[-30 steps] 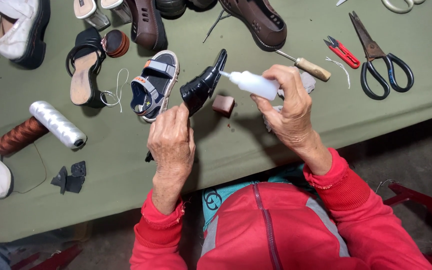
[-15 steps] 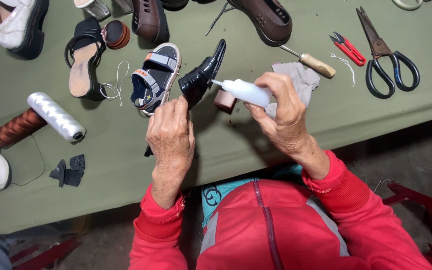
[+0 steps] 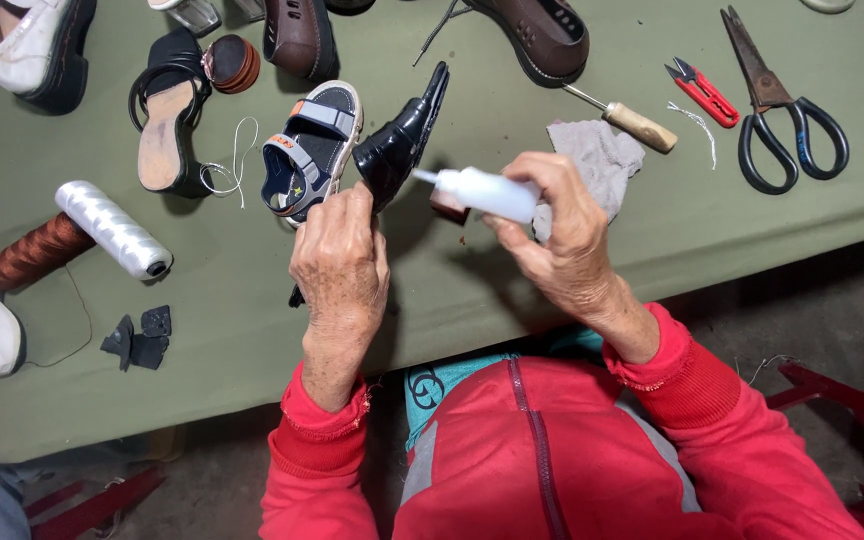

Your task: The person applies glue from a small bottle to the detached sole of a black high-heeled sandal and presses the sole down with their hands.

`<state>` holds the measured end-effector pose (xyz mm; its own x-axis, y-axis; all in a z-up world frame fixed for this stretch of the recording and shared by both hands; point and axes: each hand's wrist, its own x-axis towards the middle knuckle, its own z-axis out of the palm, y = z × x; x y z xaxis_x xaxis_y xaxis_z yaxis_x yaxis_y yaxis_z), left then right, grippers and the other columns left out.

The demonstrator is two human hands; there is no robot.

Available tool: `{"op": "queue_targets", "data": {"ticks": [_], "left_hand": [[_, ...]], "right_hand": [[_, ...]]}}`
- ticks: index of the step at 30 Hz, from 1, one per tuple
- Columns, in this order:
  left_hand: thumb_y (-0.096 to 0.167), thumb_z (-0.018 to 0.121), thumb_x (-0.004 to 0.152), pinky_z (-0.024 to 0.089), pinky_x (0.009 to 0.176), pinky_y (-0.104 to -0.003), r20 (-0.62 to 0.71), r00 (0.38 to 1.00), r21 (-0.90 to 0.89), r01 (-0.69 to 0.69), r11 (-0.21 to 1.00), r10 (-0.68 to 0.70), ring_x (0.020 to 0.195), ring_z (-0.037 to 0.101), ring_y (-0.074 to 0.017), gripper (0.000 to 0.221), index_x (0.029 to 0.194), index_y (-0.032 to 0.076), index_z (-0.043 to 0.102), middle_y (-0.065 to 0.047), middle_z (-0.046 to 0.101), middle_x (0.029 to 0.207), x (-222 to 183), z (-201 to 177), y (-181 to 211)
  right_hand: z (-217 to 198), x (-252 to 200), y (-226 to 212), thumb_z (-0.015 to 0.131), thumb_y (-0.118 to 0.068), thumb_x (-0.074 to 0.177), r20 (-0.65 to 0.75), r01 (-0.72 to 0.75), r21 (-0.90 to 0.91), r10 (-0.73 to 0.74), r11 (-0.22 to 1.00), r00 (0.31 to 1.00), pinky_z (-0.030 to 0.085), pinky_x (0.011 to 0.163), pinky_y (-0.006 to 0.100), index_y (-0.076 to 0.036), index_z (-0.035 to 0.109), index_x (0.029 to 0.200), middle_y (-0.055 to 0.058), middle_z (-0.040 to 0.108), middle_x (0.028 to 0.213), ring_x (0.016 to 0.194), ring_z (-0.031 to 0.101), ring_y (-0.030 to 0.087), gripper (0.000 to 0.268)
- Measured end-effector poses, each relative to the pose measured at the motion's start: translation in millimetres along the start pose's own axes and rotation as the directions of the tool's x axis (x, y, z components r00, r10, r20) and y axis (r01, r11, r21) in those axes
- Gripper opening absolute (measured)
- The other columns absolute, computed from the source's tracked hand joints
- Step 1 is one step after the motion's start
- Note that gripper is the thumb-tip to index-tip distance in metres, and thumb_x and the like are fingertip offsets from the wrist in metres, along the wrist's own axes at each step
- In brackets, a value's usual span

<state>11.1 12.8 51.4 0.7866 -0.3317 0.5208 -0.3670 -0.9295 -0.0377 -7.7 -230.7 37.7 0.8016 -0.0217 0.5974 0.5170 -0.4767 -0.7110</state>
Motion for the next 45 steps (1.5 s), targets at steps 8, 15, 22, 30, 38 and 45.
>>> {"op": "queue_targets", "data": {"ticks": [8,15,22,30,38,45], "left_hand": [[0.004,0.073,0.084,0.052,0.081,-0.033,0.001,1.0,-0.009,0.011,1.0,-0.011,0.094,0.063,-0.0221,0.039,0.121,0.01,0.062,-0.005,0.062,0.101,2,1,-1],[0.004,0.074,0.088,0.053,0.083,-0.037,0.033,0.998,-0.147,0.065,0.987,-0.061,0.091,0.064,-0.026,0.032,0.117,0.009,0.062,-0.006,0.06,0.094,4,-2,-1],[0.002,0.073,0.09,0.055,0.082,-0.041,0.032,0.994,-0.301,0.112,0.947,-0.108,0.09,0.066,-0.0307,0.028,0.116,0.006,0.063,-0.009,0.063,0.093,8,-2,-7],[0.001,0.072,0.094,0.056,0.092,-0.041,0.143,0.933,-0.82,0.299,0.488,-0.331,0.1,0.068,-0.0242,0.04,0.13,0.008,0.058,-0.01,0.068,0.107,8,28,-24],[-0.004,0.067,0.097,0.068,0.09,-0.048,0.423,0.839,-0.854,0.241,-0.462,-0.343,0.103,0.076,-0.0317,0.044,0.138,0.001,0.051,-0.021,0.071,0.116,37,-4,-2],[-0.006,0.066,0.097,0.066,0.093,-0.05,0.43,0.867,-0.765,0.202,-0.611,-0.252,0.106,0.075,-0.0354,0.042,0.136,0.0,0.054,-0.025,0.07,0.12,36,7,0]], "right_hand": [[5,4,-7,0.078,-0.014,0.095,0.056,0.029,0.023,-0.03,0.999,0.998,0.058,0.082,0.045,-0.005,0.059,0.123,0.013,0.062,0.113,0.098,0.069,0.033,0.035],[5,6,3,0.079,-0.015,0.096,0.012,-0.01,0.009,0.009,1.0,1.0,0.057,0.08,0.041,-0.006,0.058,0.124,0.012,0.061,0.113,0.096,0.066,0.031,0.036],[1,0,7,0.081,-0.006,0.093,0.038,-0.158,0.155,0.154,0.975,0.987,0.057,0.082,0.04,-0.004,0.059,0.124,0.015,0.064,0.113,0.102,0.067,0.03,0.039],[-8,1,13,0.076,-0.003,0.096,0.041,-0.365,0.476,0.394,0.8,0.918,0.057,0.097,0.03,-0.006,0.051,0.128,0.006,0.055,0.124,0.114,0.058,0.015,0.041],[-18,-14,-4,0.078,-0.003,0.091,0.129,-0.341,0.482,0.32,0.807,0.939,0.059,0.09,0.034,0.002,0.05,0.124,0.018,0.059,0.12,0.113,0.061,0.022,0.044],[-15,-22,-6,0.08,-0.001,0.087,0.153,-0.311,0.539,0.272,0.783,0.95,0.06,0.089,0.036,0.006,0.051,0.122,0.02,0.06,0.117,0.113,0.063,0.026,0.045]]}}
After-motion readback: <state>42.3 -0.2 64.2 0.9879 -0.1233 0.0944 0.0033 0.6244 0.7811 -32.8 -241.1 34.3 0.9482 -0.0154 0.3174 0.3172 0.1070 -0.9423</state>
